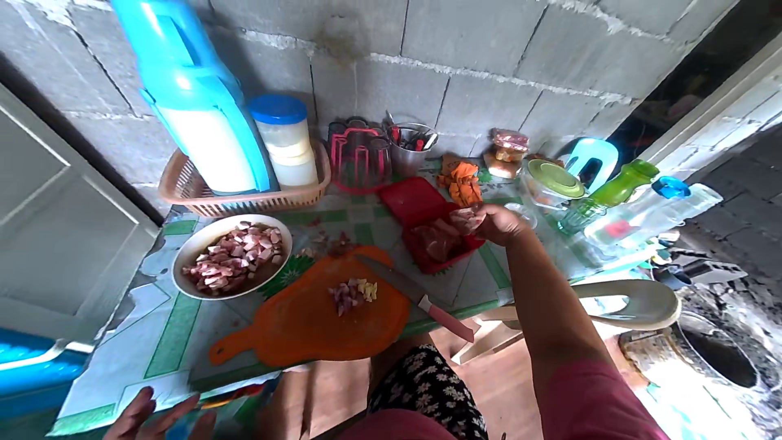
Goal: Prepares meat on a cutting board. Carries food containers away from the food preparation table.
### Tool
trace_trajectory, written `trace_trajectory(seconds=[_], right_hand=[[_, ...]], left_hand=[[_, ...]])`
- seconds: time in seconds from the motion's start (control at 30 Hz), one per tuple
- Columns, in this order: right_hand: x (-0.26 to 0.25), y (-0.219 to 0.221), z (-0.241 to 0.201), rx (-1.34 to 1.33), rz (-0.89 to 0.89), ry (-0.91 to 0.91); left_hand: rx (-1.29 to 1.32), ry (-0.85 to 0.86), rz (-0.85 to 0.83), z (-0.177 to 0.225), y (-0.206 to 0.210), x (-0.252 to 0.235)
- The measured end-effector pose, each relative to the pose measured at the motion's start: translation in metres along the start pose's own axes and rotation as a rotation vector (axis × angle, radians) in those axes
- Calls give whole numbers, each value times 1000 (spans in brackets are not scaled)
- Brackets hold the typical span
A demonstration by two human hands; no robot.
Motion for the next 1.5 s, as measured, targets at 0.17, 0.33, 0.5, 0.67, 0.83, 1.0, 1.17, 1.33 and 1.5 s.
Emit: trace_trajectory(seconds=[0.17,0.33,0.5,0.67,0.83,1.0,1.17,1.33,1.5], right_hand=[[-2,2,8,-108,62,72],[-1,14,11,-506,32,-4],[8,38,16,-690,-31,-66],[46,139,8,-696,-278,-153],[70,256,46,-801,-331,-46],[73,310,66,-772,-412,25],[77,323,67,-529,-456,62],[87,253,54,558,77,-440],[79,193,92,1159,384,-214]], left_hand=[[55,91,-52,12,19,-17],[174,122,-178,51,56,-54],[217,227,-308,90,107,-89],[445,-21,-539,112,160,-116],[760,-372,-443,99,177,-118],[805,-505,-352,64,155,-99],[887,-568,-307,51,140,-90],[972,-780,-310,26,137,-82],[491,-648,-642,-3,131,-92]])
Point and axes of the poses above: each hand's wrist, its own x-axis away from the middle knuckle, its own y-axis out of the palm, z = x × y, the point moved 8 cm from there along -x, towards the middle knuckle, and after that the axes turned 15 degrees about y, right-handed, at the moved point
